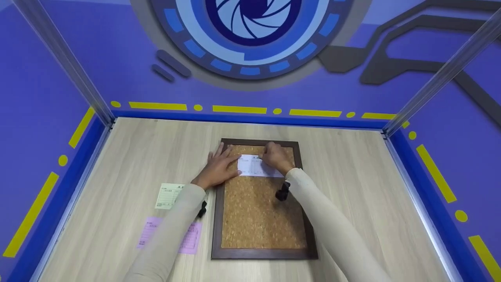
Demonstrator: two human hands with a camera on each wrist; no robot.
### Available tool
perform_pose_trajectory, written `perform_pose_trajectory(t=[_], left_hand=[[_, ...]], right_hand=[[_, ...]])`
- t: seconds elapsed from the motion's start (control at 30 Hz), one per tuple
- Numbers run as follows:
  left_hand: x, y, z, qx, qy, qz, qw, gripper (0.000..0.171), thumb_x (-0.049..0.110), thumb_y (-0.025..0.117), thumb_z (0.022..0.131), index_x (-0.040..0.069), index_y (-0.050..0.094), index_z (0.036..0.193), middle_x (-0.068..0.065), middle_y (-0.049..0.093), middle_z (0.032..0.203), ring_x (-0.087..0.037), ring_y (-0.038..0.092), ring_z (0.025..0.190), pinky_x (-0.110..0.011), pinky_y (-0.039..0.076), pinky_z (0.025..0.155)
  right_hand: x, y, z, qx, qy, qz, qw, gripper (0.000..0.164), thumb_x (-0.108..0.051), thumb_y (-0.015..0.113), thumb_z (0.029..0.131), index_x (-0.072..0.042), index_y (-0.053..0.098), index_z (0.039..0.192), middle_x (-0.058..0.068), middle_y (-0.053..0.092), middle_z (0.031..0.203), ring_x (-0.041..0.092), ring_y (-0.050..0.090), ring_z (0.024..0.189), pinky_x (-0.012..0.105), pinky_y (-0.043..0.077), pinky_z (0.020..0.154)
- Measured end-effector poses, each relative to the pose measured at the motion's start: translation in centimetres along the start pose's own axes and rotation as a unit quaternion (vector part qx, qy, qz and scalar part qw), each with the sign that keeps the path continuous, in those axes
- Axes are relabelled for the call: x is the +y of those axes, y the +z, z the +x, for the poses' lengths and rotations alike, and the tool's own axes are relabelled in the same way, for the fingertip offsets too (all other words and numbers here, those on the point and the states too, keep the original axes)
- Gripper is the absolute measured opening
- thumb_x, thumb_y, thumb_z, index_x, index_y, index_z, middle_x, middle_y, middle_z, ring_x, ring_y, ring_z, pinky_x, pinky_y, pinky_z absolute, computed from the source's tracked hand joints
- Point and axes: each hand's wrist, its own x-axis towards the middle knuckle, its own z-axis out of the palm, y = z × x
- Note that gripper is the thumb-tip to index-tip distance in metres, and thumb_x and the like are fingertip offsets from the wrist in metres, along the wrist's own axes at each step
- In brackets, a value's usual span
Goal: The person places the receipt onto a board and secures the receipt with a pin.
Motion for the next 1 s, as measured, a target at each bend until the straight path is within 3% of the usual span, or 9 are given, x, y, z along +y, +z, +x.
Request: perform_pose_trajectory(t=[0.2,0.4,0.63,0.83,0.9,1.0], left_hand=[[0.1,0.0,-0.1,-0.003,-0.006,0.001,1.0000,0.067,0.047,0.074,0.105,0.017,0.057,0.163,-0.019,0.026,0.180,-0.045,0.002,0.170,-0.080,0.006,0.127],[0.1,0.0,-0.1,-0.001,-0.005,0.001,1.0000,0.067,0.047,0.073,0.105,0.017,0.056,0.163,-0.018,0.026,0.180,-0.044,0.003,0.170,-0.079,0.006,0.127],[0.2,-0.2,-0.1,0.002,0.002,-0.001,1.0000,0.066,0.045,0.074,0.105,0.015,0.058,0.161,-0.021,0.028,0.179,-0.047,0.004,0.169,-0.081,0.007,0.126],[0.2,-0.2,0.0,0.000,0.004,0.001,1.0000,0.066,0.045,0.074,0.105,0.013,0.059,0.160,-0.023,0.028,0.179,-0.049,0.004,0.169,-0.082,0.007,0.125],[0.2,-0.3,0.0,-0.002,0.001,0.000,1.0000,0.066,0.045,0.074,0.104,0.014,0.059,0.161,-0.022,0.027,0.179,-0.048,0.003,0.169,-0.082,0.006,0.126],[0.2,-0.2,0.0,-0.004,0.001,0.000,1.0000,0.066,0.045,0.074,0.105,0.014,0.059,0.161,-0.022,0.027,0.179,-0.048,0.003,0.169,-0.082,0.006,0.126]], right_hand=[[1.8,1.8,2.0,0.020,-0.018,-0.023,0.999,0.043,-0.006,0.069,0.092,-0.017,0.044,0.058,-0.006,0.038,0.055,0.014,0.034,0.050,0.034,0.024,0.046],[3.2,2.3,3.5,-0.001,-0.011,-0.027,1.000,0.045,-0.013,0.073,0.097,-0.019,0.048,0.059,-0.008,0.042,0.055,0.012,0.037,0.049,0.034,0.027,0.045],[-1.7,-1.1,-1.3,-0.009,0.007,-0.008,1.000,0.050,-0.001,0.070,0.099,-0.016,0.043,0.059,-0.006,0.038,0.056,0.011,0.035,0.051,0.030,0.026,0.047],[-1.2,-1.1,-1.3,-0.003,-0.004,0.030,1.000,0.046,-0.007,0.073,0.100,-0.016,0.047,0.063,-0.006,0.044,0.060,0.012,0.042,0.055,0.031,0.032,0.051],[0.8,0.0,-0.1,0.010,-0.033,0.052,0.998,0.040,-0.010,0.074,0.098,-0.017,0.050,0.065,-0.006,0.047,0.063,0.012,0.043,0.057,0.031,0.033,0.052],[1.6,0.0,-0.3,0.013,-0.049,0.085,0.995,0.032,-0.009,0.074,0.095,-0.015,0.055,0.069,-0.005,0.050,0.066,0.012,0.045,0.060,0.031,0.034,0.055]])
